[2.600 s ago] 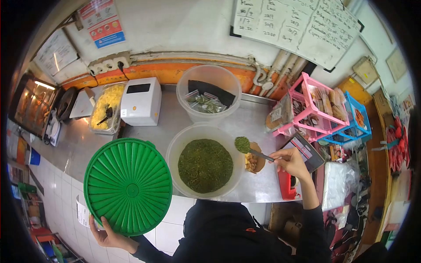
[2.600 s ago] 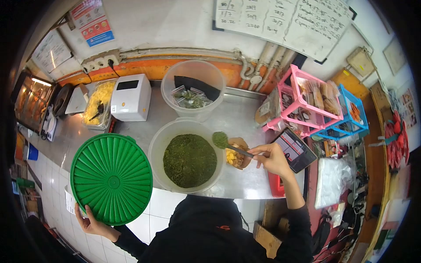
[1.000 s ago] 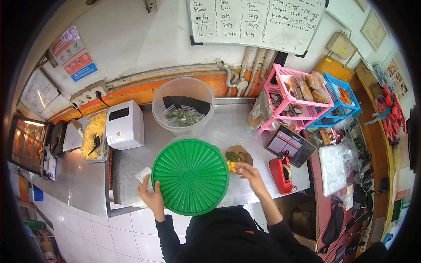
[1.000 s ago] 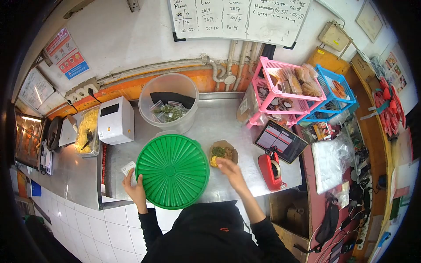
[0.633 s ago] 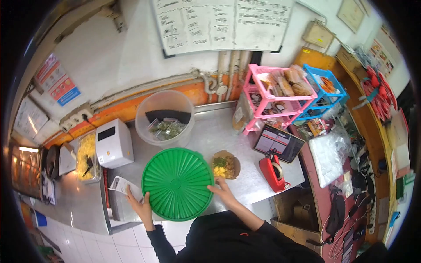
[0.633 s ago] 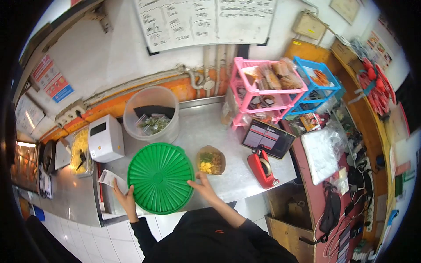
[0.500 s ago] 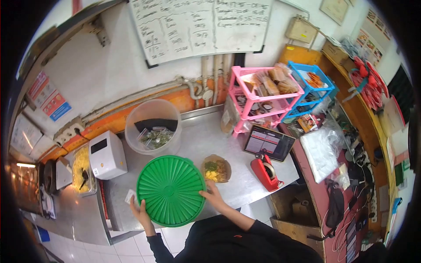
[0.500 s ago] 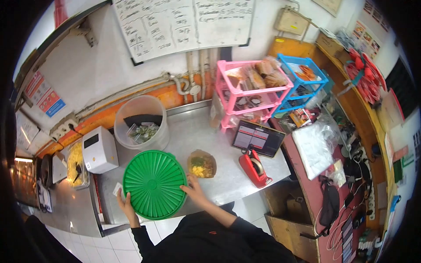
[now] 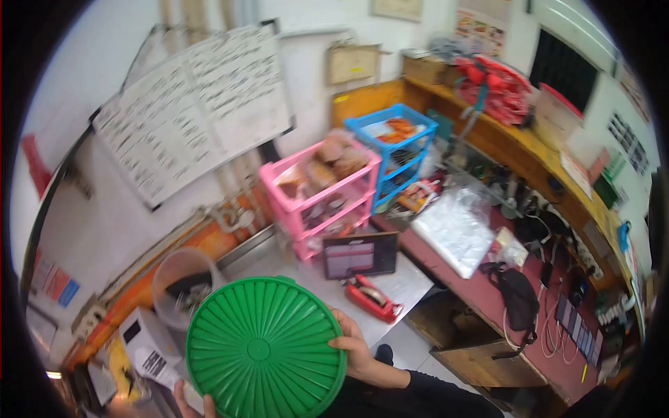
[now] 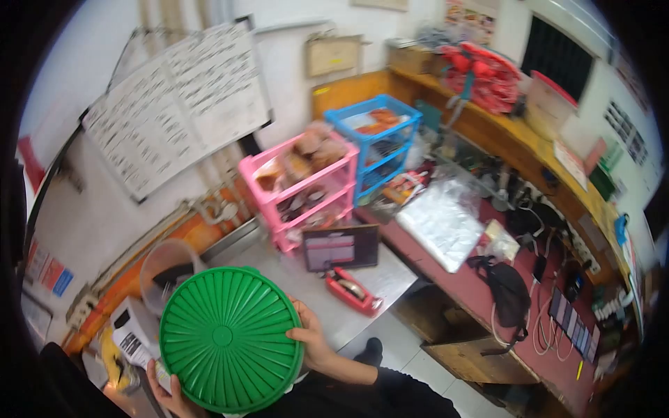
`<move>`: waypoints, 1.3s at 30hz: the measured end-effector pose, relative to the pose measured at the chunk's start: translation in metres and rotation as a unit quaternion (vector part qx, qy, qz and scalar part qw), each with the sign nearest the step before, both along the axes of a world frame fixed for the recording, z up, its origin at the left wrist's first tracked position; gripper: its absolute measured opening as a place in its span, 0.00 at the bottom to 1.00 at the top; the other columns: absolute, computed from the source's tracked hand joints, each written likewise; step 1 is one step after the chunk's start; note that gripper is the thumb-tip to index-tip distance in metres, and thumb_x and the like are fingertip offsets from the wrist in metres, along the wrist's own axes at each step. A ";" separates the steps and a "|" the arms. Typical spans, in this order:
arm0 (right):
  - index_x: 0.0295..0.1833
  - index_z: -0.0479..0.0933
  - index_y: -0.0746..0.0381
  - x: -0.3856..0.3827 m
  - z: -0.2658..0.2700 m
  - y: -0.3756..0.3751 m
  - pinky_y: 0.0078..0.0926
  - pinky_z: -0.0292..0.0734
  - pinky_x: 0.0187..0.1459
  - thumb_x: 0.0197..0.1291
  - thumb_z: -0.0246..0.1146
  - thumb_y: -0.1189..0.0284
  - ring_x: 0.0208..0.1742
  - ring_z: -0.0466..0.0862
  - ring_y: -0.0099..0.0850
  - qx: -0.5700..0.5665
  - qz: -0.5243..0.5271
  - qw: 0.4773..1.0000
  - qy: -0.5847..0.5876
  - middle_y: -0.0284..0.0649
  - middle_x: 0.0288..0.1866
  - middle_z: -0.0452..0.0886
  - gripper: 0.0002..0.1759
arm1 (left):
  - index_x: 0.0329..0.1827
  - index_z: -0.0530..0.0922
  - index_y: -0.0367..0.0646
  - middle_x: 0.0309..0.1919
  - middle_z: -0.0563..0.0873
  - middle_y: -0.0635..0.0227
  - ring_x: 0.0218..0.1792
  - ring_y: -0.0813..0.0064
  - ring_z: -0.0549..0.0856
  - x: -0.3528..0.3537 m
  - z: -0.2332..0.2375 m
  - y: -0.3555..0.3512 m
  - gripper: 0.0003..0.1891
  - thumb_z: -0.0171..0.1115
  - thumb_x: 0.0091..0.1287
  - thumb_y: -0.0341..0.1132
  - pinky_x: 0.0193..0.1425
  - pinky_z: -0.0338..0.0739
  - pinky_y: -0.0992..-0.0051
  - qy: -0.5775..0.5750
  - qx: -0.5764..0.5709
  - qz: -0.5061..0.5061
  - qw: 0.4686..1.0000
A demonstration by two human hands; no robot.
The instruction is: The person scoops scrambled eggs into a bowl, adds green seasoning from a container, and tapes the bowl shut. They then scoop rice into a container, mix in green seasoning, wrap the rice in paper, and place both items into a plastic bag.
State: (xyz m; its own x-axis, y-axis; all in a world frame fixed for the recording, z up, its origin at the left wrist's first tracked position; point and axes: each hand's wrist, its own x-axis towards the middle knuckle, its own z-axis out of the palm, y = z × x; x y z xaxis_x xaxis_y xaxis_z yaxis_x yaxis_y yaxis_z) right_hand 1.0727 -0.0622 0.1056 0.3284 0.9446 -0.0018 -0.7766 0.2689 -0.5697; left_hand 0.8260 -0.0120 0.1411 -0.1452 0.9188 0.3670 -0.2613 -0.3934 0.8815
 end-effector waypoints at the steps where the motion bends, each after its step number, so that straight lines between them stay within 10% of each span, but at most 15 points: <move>1: 0.47 0.64 0.65 0.019 0.009 -0.010 0.26 0.60 0.59 0.34 0.59 0.78 0.58 0.64 0.28 0.017 -0.017 1.000 0.004 0.39 0.58 0.62 0.27 | 0.58 0.66 0.37 0.46 0.75 0.57 0.41 0.67 0.79 0.014 0.010 -0.004 0.26 0.56 0.54 0.24 0.47 0.75 0.69 -0.011 0.007 -0.026 1.000; 3: 0.44 0.65 0.67 0.057 0.039 -0.031 0.28 0.60 0.59 0.30 0.58 0.78 0.58 0.65 0.31 0.020 -0.080 0.997 0.001 0.42 0.58 0.63 0.26 | 0.67 0.53 0.53 0.57 0.67 0.42 0.55 0.53 0.71 0.034 0.016 -0.014 0.34 0.57 0.58 0.29 0.56 0.67 0.66 0.133 -0.107 -0.106 0.980; 5: 0.40 0.66 0.67 0.100 0.070 -0.055 0.29 0.59 0.60 0.29 0.58 0.77 0.58 0.65 0.33 0.085 -0.143 0.984 -0.068 0.45 0.58 0.62 0.23 | 0.64 0.58 0.48 0.56 0.68 0.41 0.52 0.52 0.74 0.076 0.009 -0.003 0.29 0.54 0.58 0.24 0.51 0.70 0.65 0.135 -0.024 -0.133 0.982; 7: 0.36 0.66 0.65 0.146 0.094 -0.084 0.26 0.61 0.58 0.28 0.59 0.76 0.55 0.67 0.32 0.106 -0.228 0.957 -0.148 0.43 0.53 0.66 0.20 | 0.62 0.60 0.48 0.54 0.69 0.40 0.48 0.47 0.75 0.132 0.029 0.003 0.27 0.53 0.58 0.21 0.43 0.74 0.63 0.375 0.430 0.006 0.821; 11: 0.42 0.68 0.70 0.253 0.138 -0.147 0.24 0.70 0.48 0.22 0.56 0.75 0.42 0.76 0.32 0.108 -0.419 0.872 -0.228 0.44 0.41 0.74 0.29 | 0.60 0.61 0.48 0.55 0.69 0.42 0.47 0.44 0.75 0.230 0.006 -0.009 0.24 0.48 0.60 0.21 0.44 0.74 0.58 0.415 0.410 0.014 0.812; 13: 0.33 0.66 0.64 0.315 0.162 -0.179 0.22 0.73 0.40 0.28 0.54 0.77 0.34 0.74 0.27 0.151 -0.489 0.815 -0.272 0.39 0.35 0.73 0.17 | 0.59 0.64 0.45 0.55 0.70 0.45 0.49 0.45 0.74 0.270 -0.010 -0.020 0.19 0.48 0.63 0.26 0.48 0.72 0.58 0.408 0.356 -0.065 0.838; 17: 0.39 0.69 0.70 0.430 0.219 -0.227 0.23 0.71 0.46 0.37 0.52 0.76 0.41 0.75 0.29 0.104 -0.631 0.704 -0.308 0.41 0.36 0.75 0.18 | 0.58 0.67 0.37 0.58 0.67 0.53 0.52 0.55 0.73 0.356 -0.037 -0.018 0.21 0.51 0.63 0.36 0.50 0.71 0.62 0.302 0.440 -0.110 0.838; 20: 0.23 0.65 0.64 0.542 0.260 -0.252 0.22 0.66 0.37 0.33 0.52 0.83 0.29 0.71 0.26 0.148 -0.709 0.647 -0.240 0.37 0.26 0.71 0.06 | 0.59 0.67 0.38 0.56 0.67 0.59 0.50 0.61 0.73 0.403 -0.020 -0.044 0.23 0.53 0.62 0.38 0.46 0.73 0.71 0.163 -0.108 -0.328 0.924; 24: 0.20 0.66 0.66 0.623 0.295 -0.285 0.23 0.64 0.37 0.32 0.54 0.84 0.29 0.71 0.29 0.140 -0.801 0.561 -0.156 0.38 0.26 0.71 0.05 | 0.58 0.68 0.38 0.57 0.67 0.58 0.51 0.62 0.72 0.441 -0.009 -0.046 0.23 0.53 0.62 0.38 0.45 0.73 0.73 0.139 -0.201 -0.351 0.904; 26: 0.19 0.66 0.67 0.650 0.303 -0.307 0.25 0.64 0.36 0.32 0.54 0.84 0.28 0.72 0.30 0.152 -0.823 0.531 -0.134 0.38 0.26 0.72 0.05 | 0.59 0.68 0.39 0.57 0.66 0.59 0.52 0.63 0.72 0.452 -0.051 -0.010 0.23 0.54 0.61 0.37 0.44 0.74 0.73 0.342 0.403 -0.279 0.801; 30: 0.18 0.68 0.70 0.706 0.310 -0.355 0.35 0.66 0.35 0.29 0.56 0.83 0.26 0.73 0.34 0.157 -0.895 0.412 -0.069 0.40 0.26 0.72 0.04 | 0.59 0.67 0.39 0.58 0.67 0.59 0.53 0.63 0.72 0.473 -0.062 -0.007 0.23 0.54 0.60 0.36 0.44 0.75 0.70 0.343 0.405 -0.282 0.799; 35: 0.22 0.70 0.73 0.779 0.304 -0.403 0.41 0.67 0.37 0.25 0.63 0.76 0.28 0.73 0.43 -0.097 -0.951 0.294 0.003 0.48 0.30 0.75 0.14 | 0.59 0.68 0.39 0.57 0.68 0.57 0.55 0.62 0.70 0.490 -0.067 -0.025 0.24 0.55 0.58 0.33 0.46 0.74 0.68 0.131 -0.102 -0.358 0.919; 38: 0.34 0.71 0.75 0.846 0.295 -0.429 0.42 0.62 0.51 0.30 0.69 0.65 0.45 0.69 0.47 -0.213 -0.968 0.128 0.047 0.57 0.45 0.70 0.27 | 0.54 0.70 0.36 0.42 0.75 0.63 0.42 0.70 0.77 0.498 -0.057 -0.031 0.21 0.53 0.55 0.26 0.51 0.71 0.71 0.152 -0.216 -0.306 0.915; 39: 0.41 0.67 0.79 0.845 0.291 -0.426 0.42 0.61 0.54 0.32 0.69 0.62 0.50 0.68 0.48 -0.210 -0.965 0.157 -0.006 0.61 0.47 0.68 0.35 | 0.54 0.70 0.36 0.42 0.75 0.63 0.42 0.70 0.77 0.498 -0.058 -0.031 0.21 0.53 0.55 0.26 0.51 0.71 0.71 0.153 -0.226 -0.287 0.918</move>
State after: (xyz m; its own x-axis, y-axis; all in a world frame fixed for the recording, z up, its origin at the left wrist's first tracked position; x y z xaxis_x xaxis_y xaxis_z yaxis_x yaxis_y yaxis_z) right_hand 1.9173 -0.4881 0.3970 0.0054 -0.9968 0.0797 0.5214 -0.0652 -0.8508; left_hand 1.3243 -0.0432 0.0835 0.4576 0.8799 -0.1276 -0.0249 0.1562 0.9874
